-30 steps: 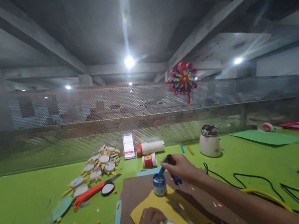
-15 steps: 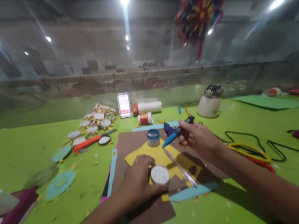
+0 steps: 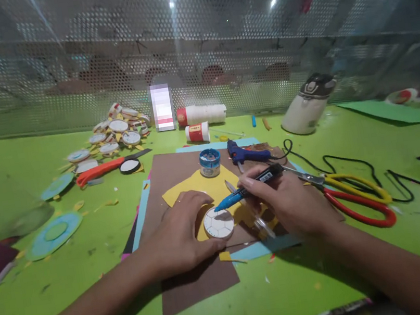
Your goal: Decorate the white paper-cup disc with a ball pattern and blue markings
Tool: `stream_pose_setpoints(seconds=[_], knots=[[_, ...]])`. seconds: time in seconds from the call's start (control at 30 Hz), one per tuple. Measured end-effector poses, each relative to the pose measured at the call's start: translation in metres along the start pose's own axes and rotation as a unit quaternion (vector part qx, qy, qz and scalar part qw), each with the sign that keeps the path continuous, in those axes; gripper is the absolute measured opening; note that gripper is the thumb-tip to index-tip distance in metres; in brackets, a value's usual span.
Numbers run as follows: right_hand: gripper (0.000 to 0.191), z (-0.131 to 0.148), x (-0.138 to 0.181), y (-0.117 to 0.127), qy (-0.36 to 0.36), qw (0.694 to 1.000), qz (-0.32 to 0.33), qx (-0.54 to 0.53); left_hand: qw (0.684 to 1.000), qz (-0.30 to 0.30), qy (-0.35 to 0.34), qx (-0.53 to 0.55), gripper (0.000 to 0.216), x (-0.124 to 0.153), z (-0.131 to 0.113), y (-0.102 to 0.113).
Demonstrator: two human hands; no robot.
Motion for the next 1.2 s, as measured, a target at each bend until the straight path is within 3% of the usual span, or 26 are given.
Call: stream_pose_setpoints(seconds=[0.1,0.3,0.6,1.2], knots=[[0.020,0.004,0.004,-0.006,0.002,1.000,0.022,0.013,1.000,-0.002,0.002,0.018,0.056,0.000,0.002,0.001],[0.015,0.004,0.007,-0.011,0.083,0.996,0.009,0.043,1.000,-0.017,-0.007,0.019,0.050,-0.002,0.002,-0.001],[0.009,0.010,0.007,-0.017,0.120,0.990,0.017,0.075,1.000,-0.019,-0.022,0.003,0.046,-0.001,0.001,-0.001],[0.009,0.007,0.008,-0.019,0.133,0.986,0.036,0.092,0.999,-0.026,-0.032,-0.001,0.043,-0.002,-0.001,-0.001]])
Point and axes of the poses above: each hand's wrist, its own x-axis away from the middle knuckle, its own y-axis out of the back of the hand, z = x × y, the point moved 6 cm from there along -x, towards the middle knuckle, and after that the axes turned 9 degrees about y, right-handed, at the moved point
